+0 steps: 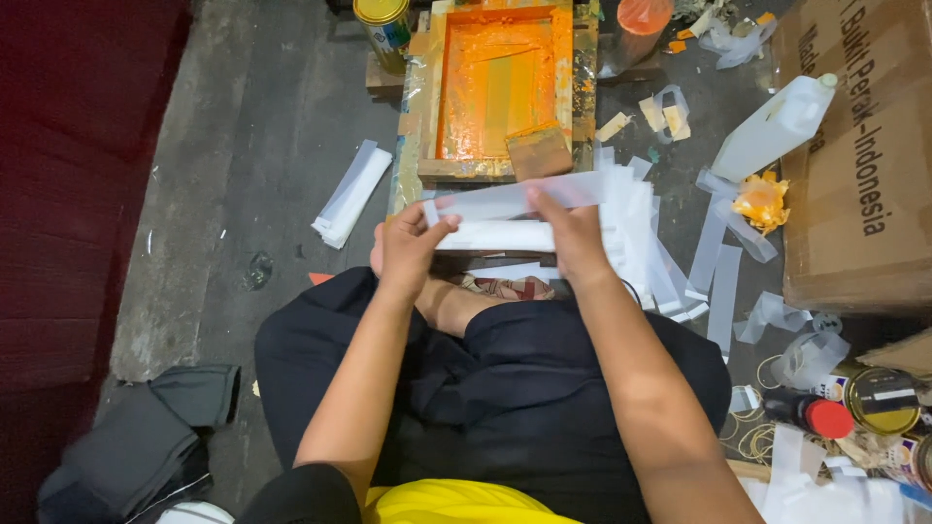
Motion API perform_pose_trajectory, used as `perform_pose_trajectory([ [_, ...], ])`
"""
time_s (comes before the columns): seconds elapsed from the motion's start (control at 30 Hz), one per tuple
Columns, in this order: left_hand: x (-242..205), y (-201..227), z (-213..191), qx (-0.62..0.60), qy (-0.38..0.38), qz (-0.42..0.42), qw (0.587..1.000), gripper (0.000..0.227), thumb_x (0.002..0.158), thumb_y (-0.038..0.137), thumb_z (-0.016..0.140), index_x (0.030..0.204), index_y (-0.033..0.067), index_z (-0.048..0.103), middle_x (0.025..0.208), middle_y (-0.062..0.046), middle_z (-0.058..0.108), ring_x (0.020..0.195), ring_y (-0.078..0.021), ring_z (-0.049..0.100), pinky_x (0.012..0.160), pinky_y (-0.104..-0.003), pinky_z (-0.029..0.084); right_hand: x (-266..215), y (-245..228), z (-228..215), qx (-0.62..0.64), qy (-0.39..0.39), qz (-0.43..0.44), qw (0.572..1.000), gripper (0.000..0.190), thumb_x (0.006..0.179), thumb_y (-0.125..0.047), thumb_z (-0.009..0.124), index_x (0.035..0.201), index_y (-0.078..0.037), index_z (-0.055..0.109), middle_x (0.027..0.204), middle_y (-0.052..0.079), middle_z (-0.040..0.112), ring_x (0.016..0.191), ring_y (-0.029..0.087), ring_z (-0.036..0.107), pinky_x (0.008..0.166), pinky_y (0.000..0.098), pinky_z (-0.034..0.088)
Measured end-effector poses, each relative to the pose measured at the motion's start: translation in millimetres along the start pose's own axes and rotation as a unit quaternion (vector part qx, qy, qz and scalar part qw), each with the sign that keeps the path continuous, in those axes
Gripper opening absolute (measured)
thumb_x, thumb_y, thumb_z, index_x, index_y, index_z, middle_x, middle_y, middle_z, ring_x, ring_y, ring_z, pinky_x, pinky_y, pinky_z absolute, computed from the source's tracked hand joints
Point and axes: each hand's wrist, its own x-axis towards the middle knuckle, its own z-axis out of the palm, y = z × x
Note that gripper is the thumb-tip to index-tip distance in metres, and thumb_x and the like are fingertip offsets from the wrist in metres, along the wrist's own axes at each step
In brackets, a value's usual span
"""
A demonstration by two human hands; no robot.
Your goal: The person sits on the floor and uses a wooden block to apply orange paint onto a screen printing frame. They then place a strip of white paper onto the frame and press it with the block to transfer the paint. The person repeats this process with multiple paper strips.
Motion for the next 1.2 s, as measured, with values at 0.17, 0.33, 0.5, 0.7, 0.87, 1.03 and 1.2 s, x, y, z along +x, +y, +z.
perform_pose_trajectory([
  [0.17, 4.3, -9.4, -29.0, -0.044, 0.051, 0.040, 0.997, 0.024, 0.088, 0.009, 0.079, 0.111, 0.0063, 0.074, 0.086, -0.006, 0.076, 0.085, -0.0093, 0.069, 0.086, -0.026, 0.054, 15.8, -26.1, 1.4, 0.010, -0.001, -0.037, 0.999, 0.017, 0.093, -0.016, 0.079, 0.105, -0.005, 0.077, 0.080, 0.003, 0.067, 0.077, 0.008, 0.065, 0.079, 0.0231, 0.055],
  [0.33, 6.6, -15.3, -41.2, -0.062, 0.066, 0.071, 0.993, 0.018, 0.092, 0.006, 0.075, 0.110, 0.0020, 0.074, 0.089, -0.010, 0.075, 0.088, -0.0146, 0.072, 0.088, -0.029, 0.055, 14.7, -26.4, 1.3, 0.008, -0.013, -0.046, 0.999, 0.019, 0.092, -0.013, 0.080, 0.108, -0.003, 0.077, 0.079, 0.004, 0.068, 0.076, 0.007, 0.065, 0.077, 0.0210, 0.055],
  [0.5, 6.4, -14.7, -45.5, -0.080, 0.062, 0.073, 0.992, 0.018, 0.094, 0.000, 0.067, 0.110, 0.0003, 0.074, 0.098, -0.012, 0.073, 0.093, -0.0165, 0.070, 0.091, -0.034, 0.057, 10.5, -33.2, 0.4, -0.002, -0.017, -0.052, 0.999, 0.015, 0.089, -0.001, 0.075, 0.104, -0.001, 0.076, 0.085, 0.008, 0.070, 0.080, 0.010, 0.066, 0.079, 0.0217, 0.055],
  [0.7, -0.6, -15.1, -47.5, -0.128, 0.047, 0.037, 0.990, 0.012, 0.096, 0.000, 0.064, 0.104, -0.0030, 0.071, 0.095, -0.017, 0.071, 0.089, -0.0269, 0.075, 0.090, -0.043, 0.062, 16.6, -26.3, -7.4, -0.007, -0.026, -0.044, 0.999, 0.007, 0.090, 0.000, 0.071, 0.095, -0.003, 0.075, 0.083, 0.006, 0.066, 0.077, 0.011, 0.064, 0.078, 0.0248, 0.058],
  [0.87, 1.6, -21.6, -55.8, -0.184, 0.018, 0.023, 0.982, 0.025, 0.085, -0.001, 0.056, 0.105, -0.0075, 0.071, 0.090, -0.022, 0.071, 0.089, -0.0327, 0.076, 0.095, -0.047, 0.059, 12.4, -33.0, -8.9, 0.002, -0.038, -0.041, 0.998, 0.014, 0.088, -0.006, 0.062, 0.089, -0.003, 0.076, 0.077, 0.005, 0.064, 0.074, 0.009, 0.063, 0.077, 0.0229, 0.055],
  [1.03, -12.8, 1.7, -47.1, -0.190, 0.000, 0.019, 0.982, 0.048, 0.072, 0.010, 0.049, 0.108, -0.0105, 0.073, 0.086, -0.015, 0.069, 0.083, -0.0246, 0.074, 0.091, -0.044, 0.060, 13.7, -31.6, -10.3, 0.000, -0.043, -0.070, 0.997, 0.013, 0.086, -0.009, 0.071, 0.095, -0.003, 0.078, 0.075, 0.006, 0.067, 0.073, 0.008, 0.064, 0.077, 0.0249, 0.056],
  [1.2, 1.3, -27.5, -58.4, -0.042, 0.035, 0.063, 0.996, 0.031, 0.084, -0.005, 0.075, 0.116, -0.0048, 0.073, 0.087, -0.014, 0.072, 0.077, -0.0194, 0.074, 0.078, -0.032, 0.062, 7.3, -35.6, -9.0, -0.041, -0.040, -0.081, 0.995, 0.023, 0.083, 0.003, 0.077, 0.106, 0.000, 0.075, 0.082, 0.012, 0.074, 0.075, 0.011, 0.069, 0.078, 0.0274, 0.059],
])
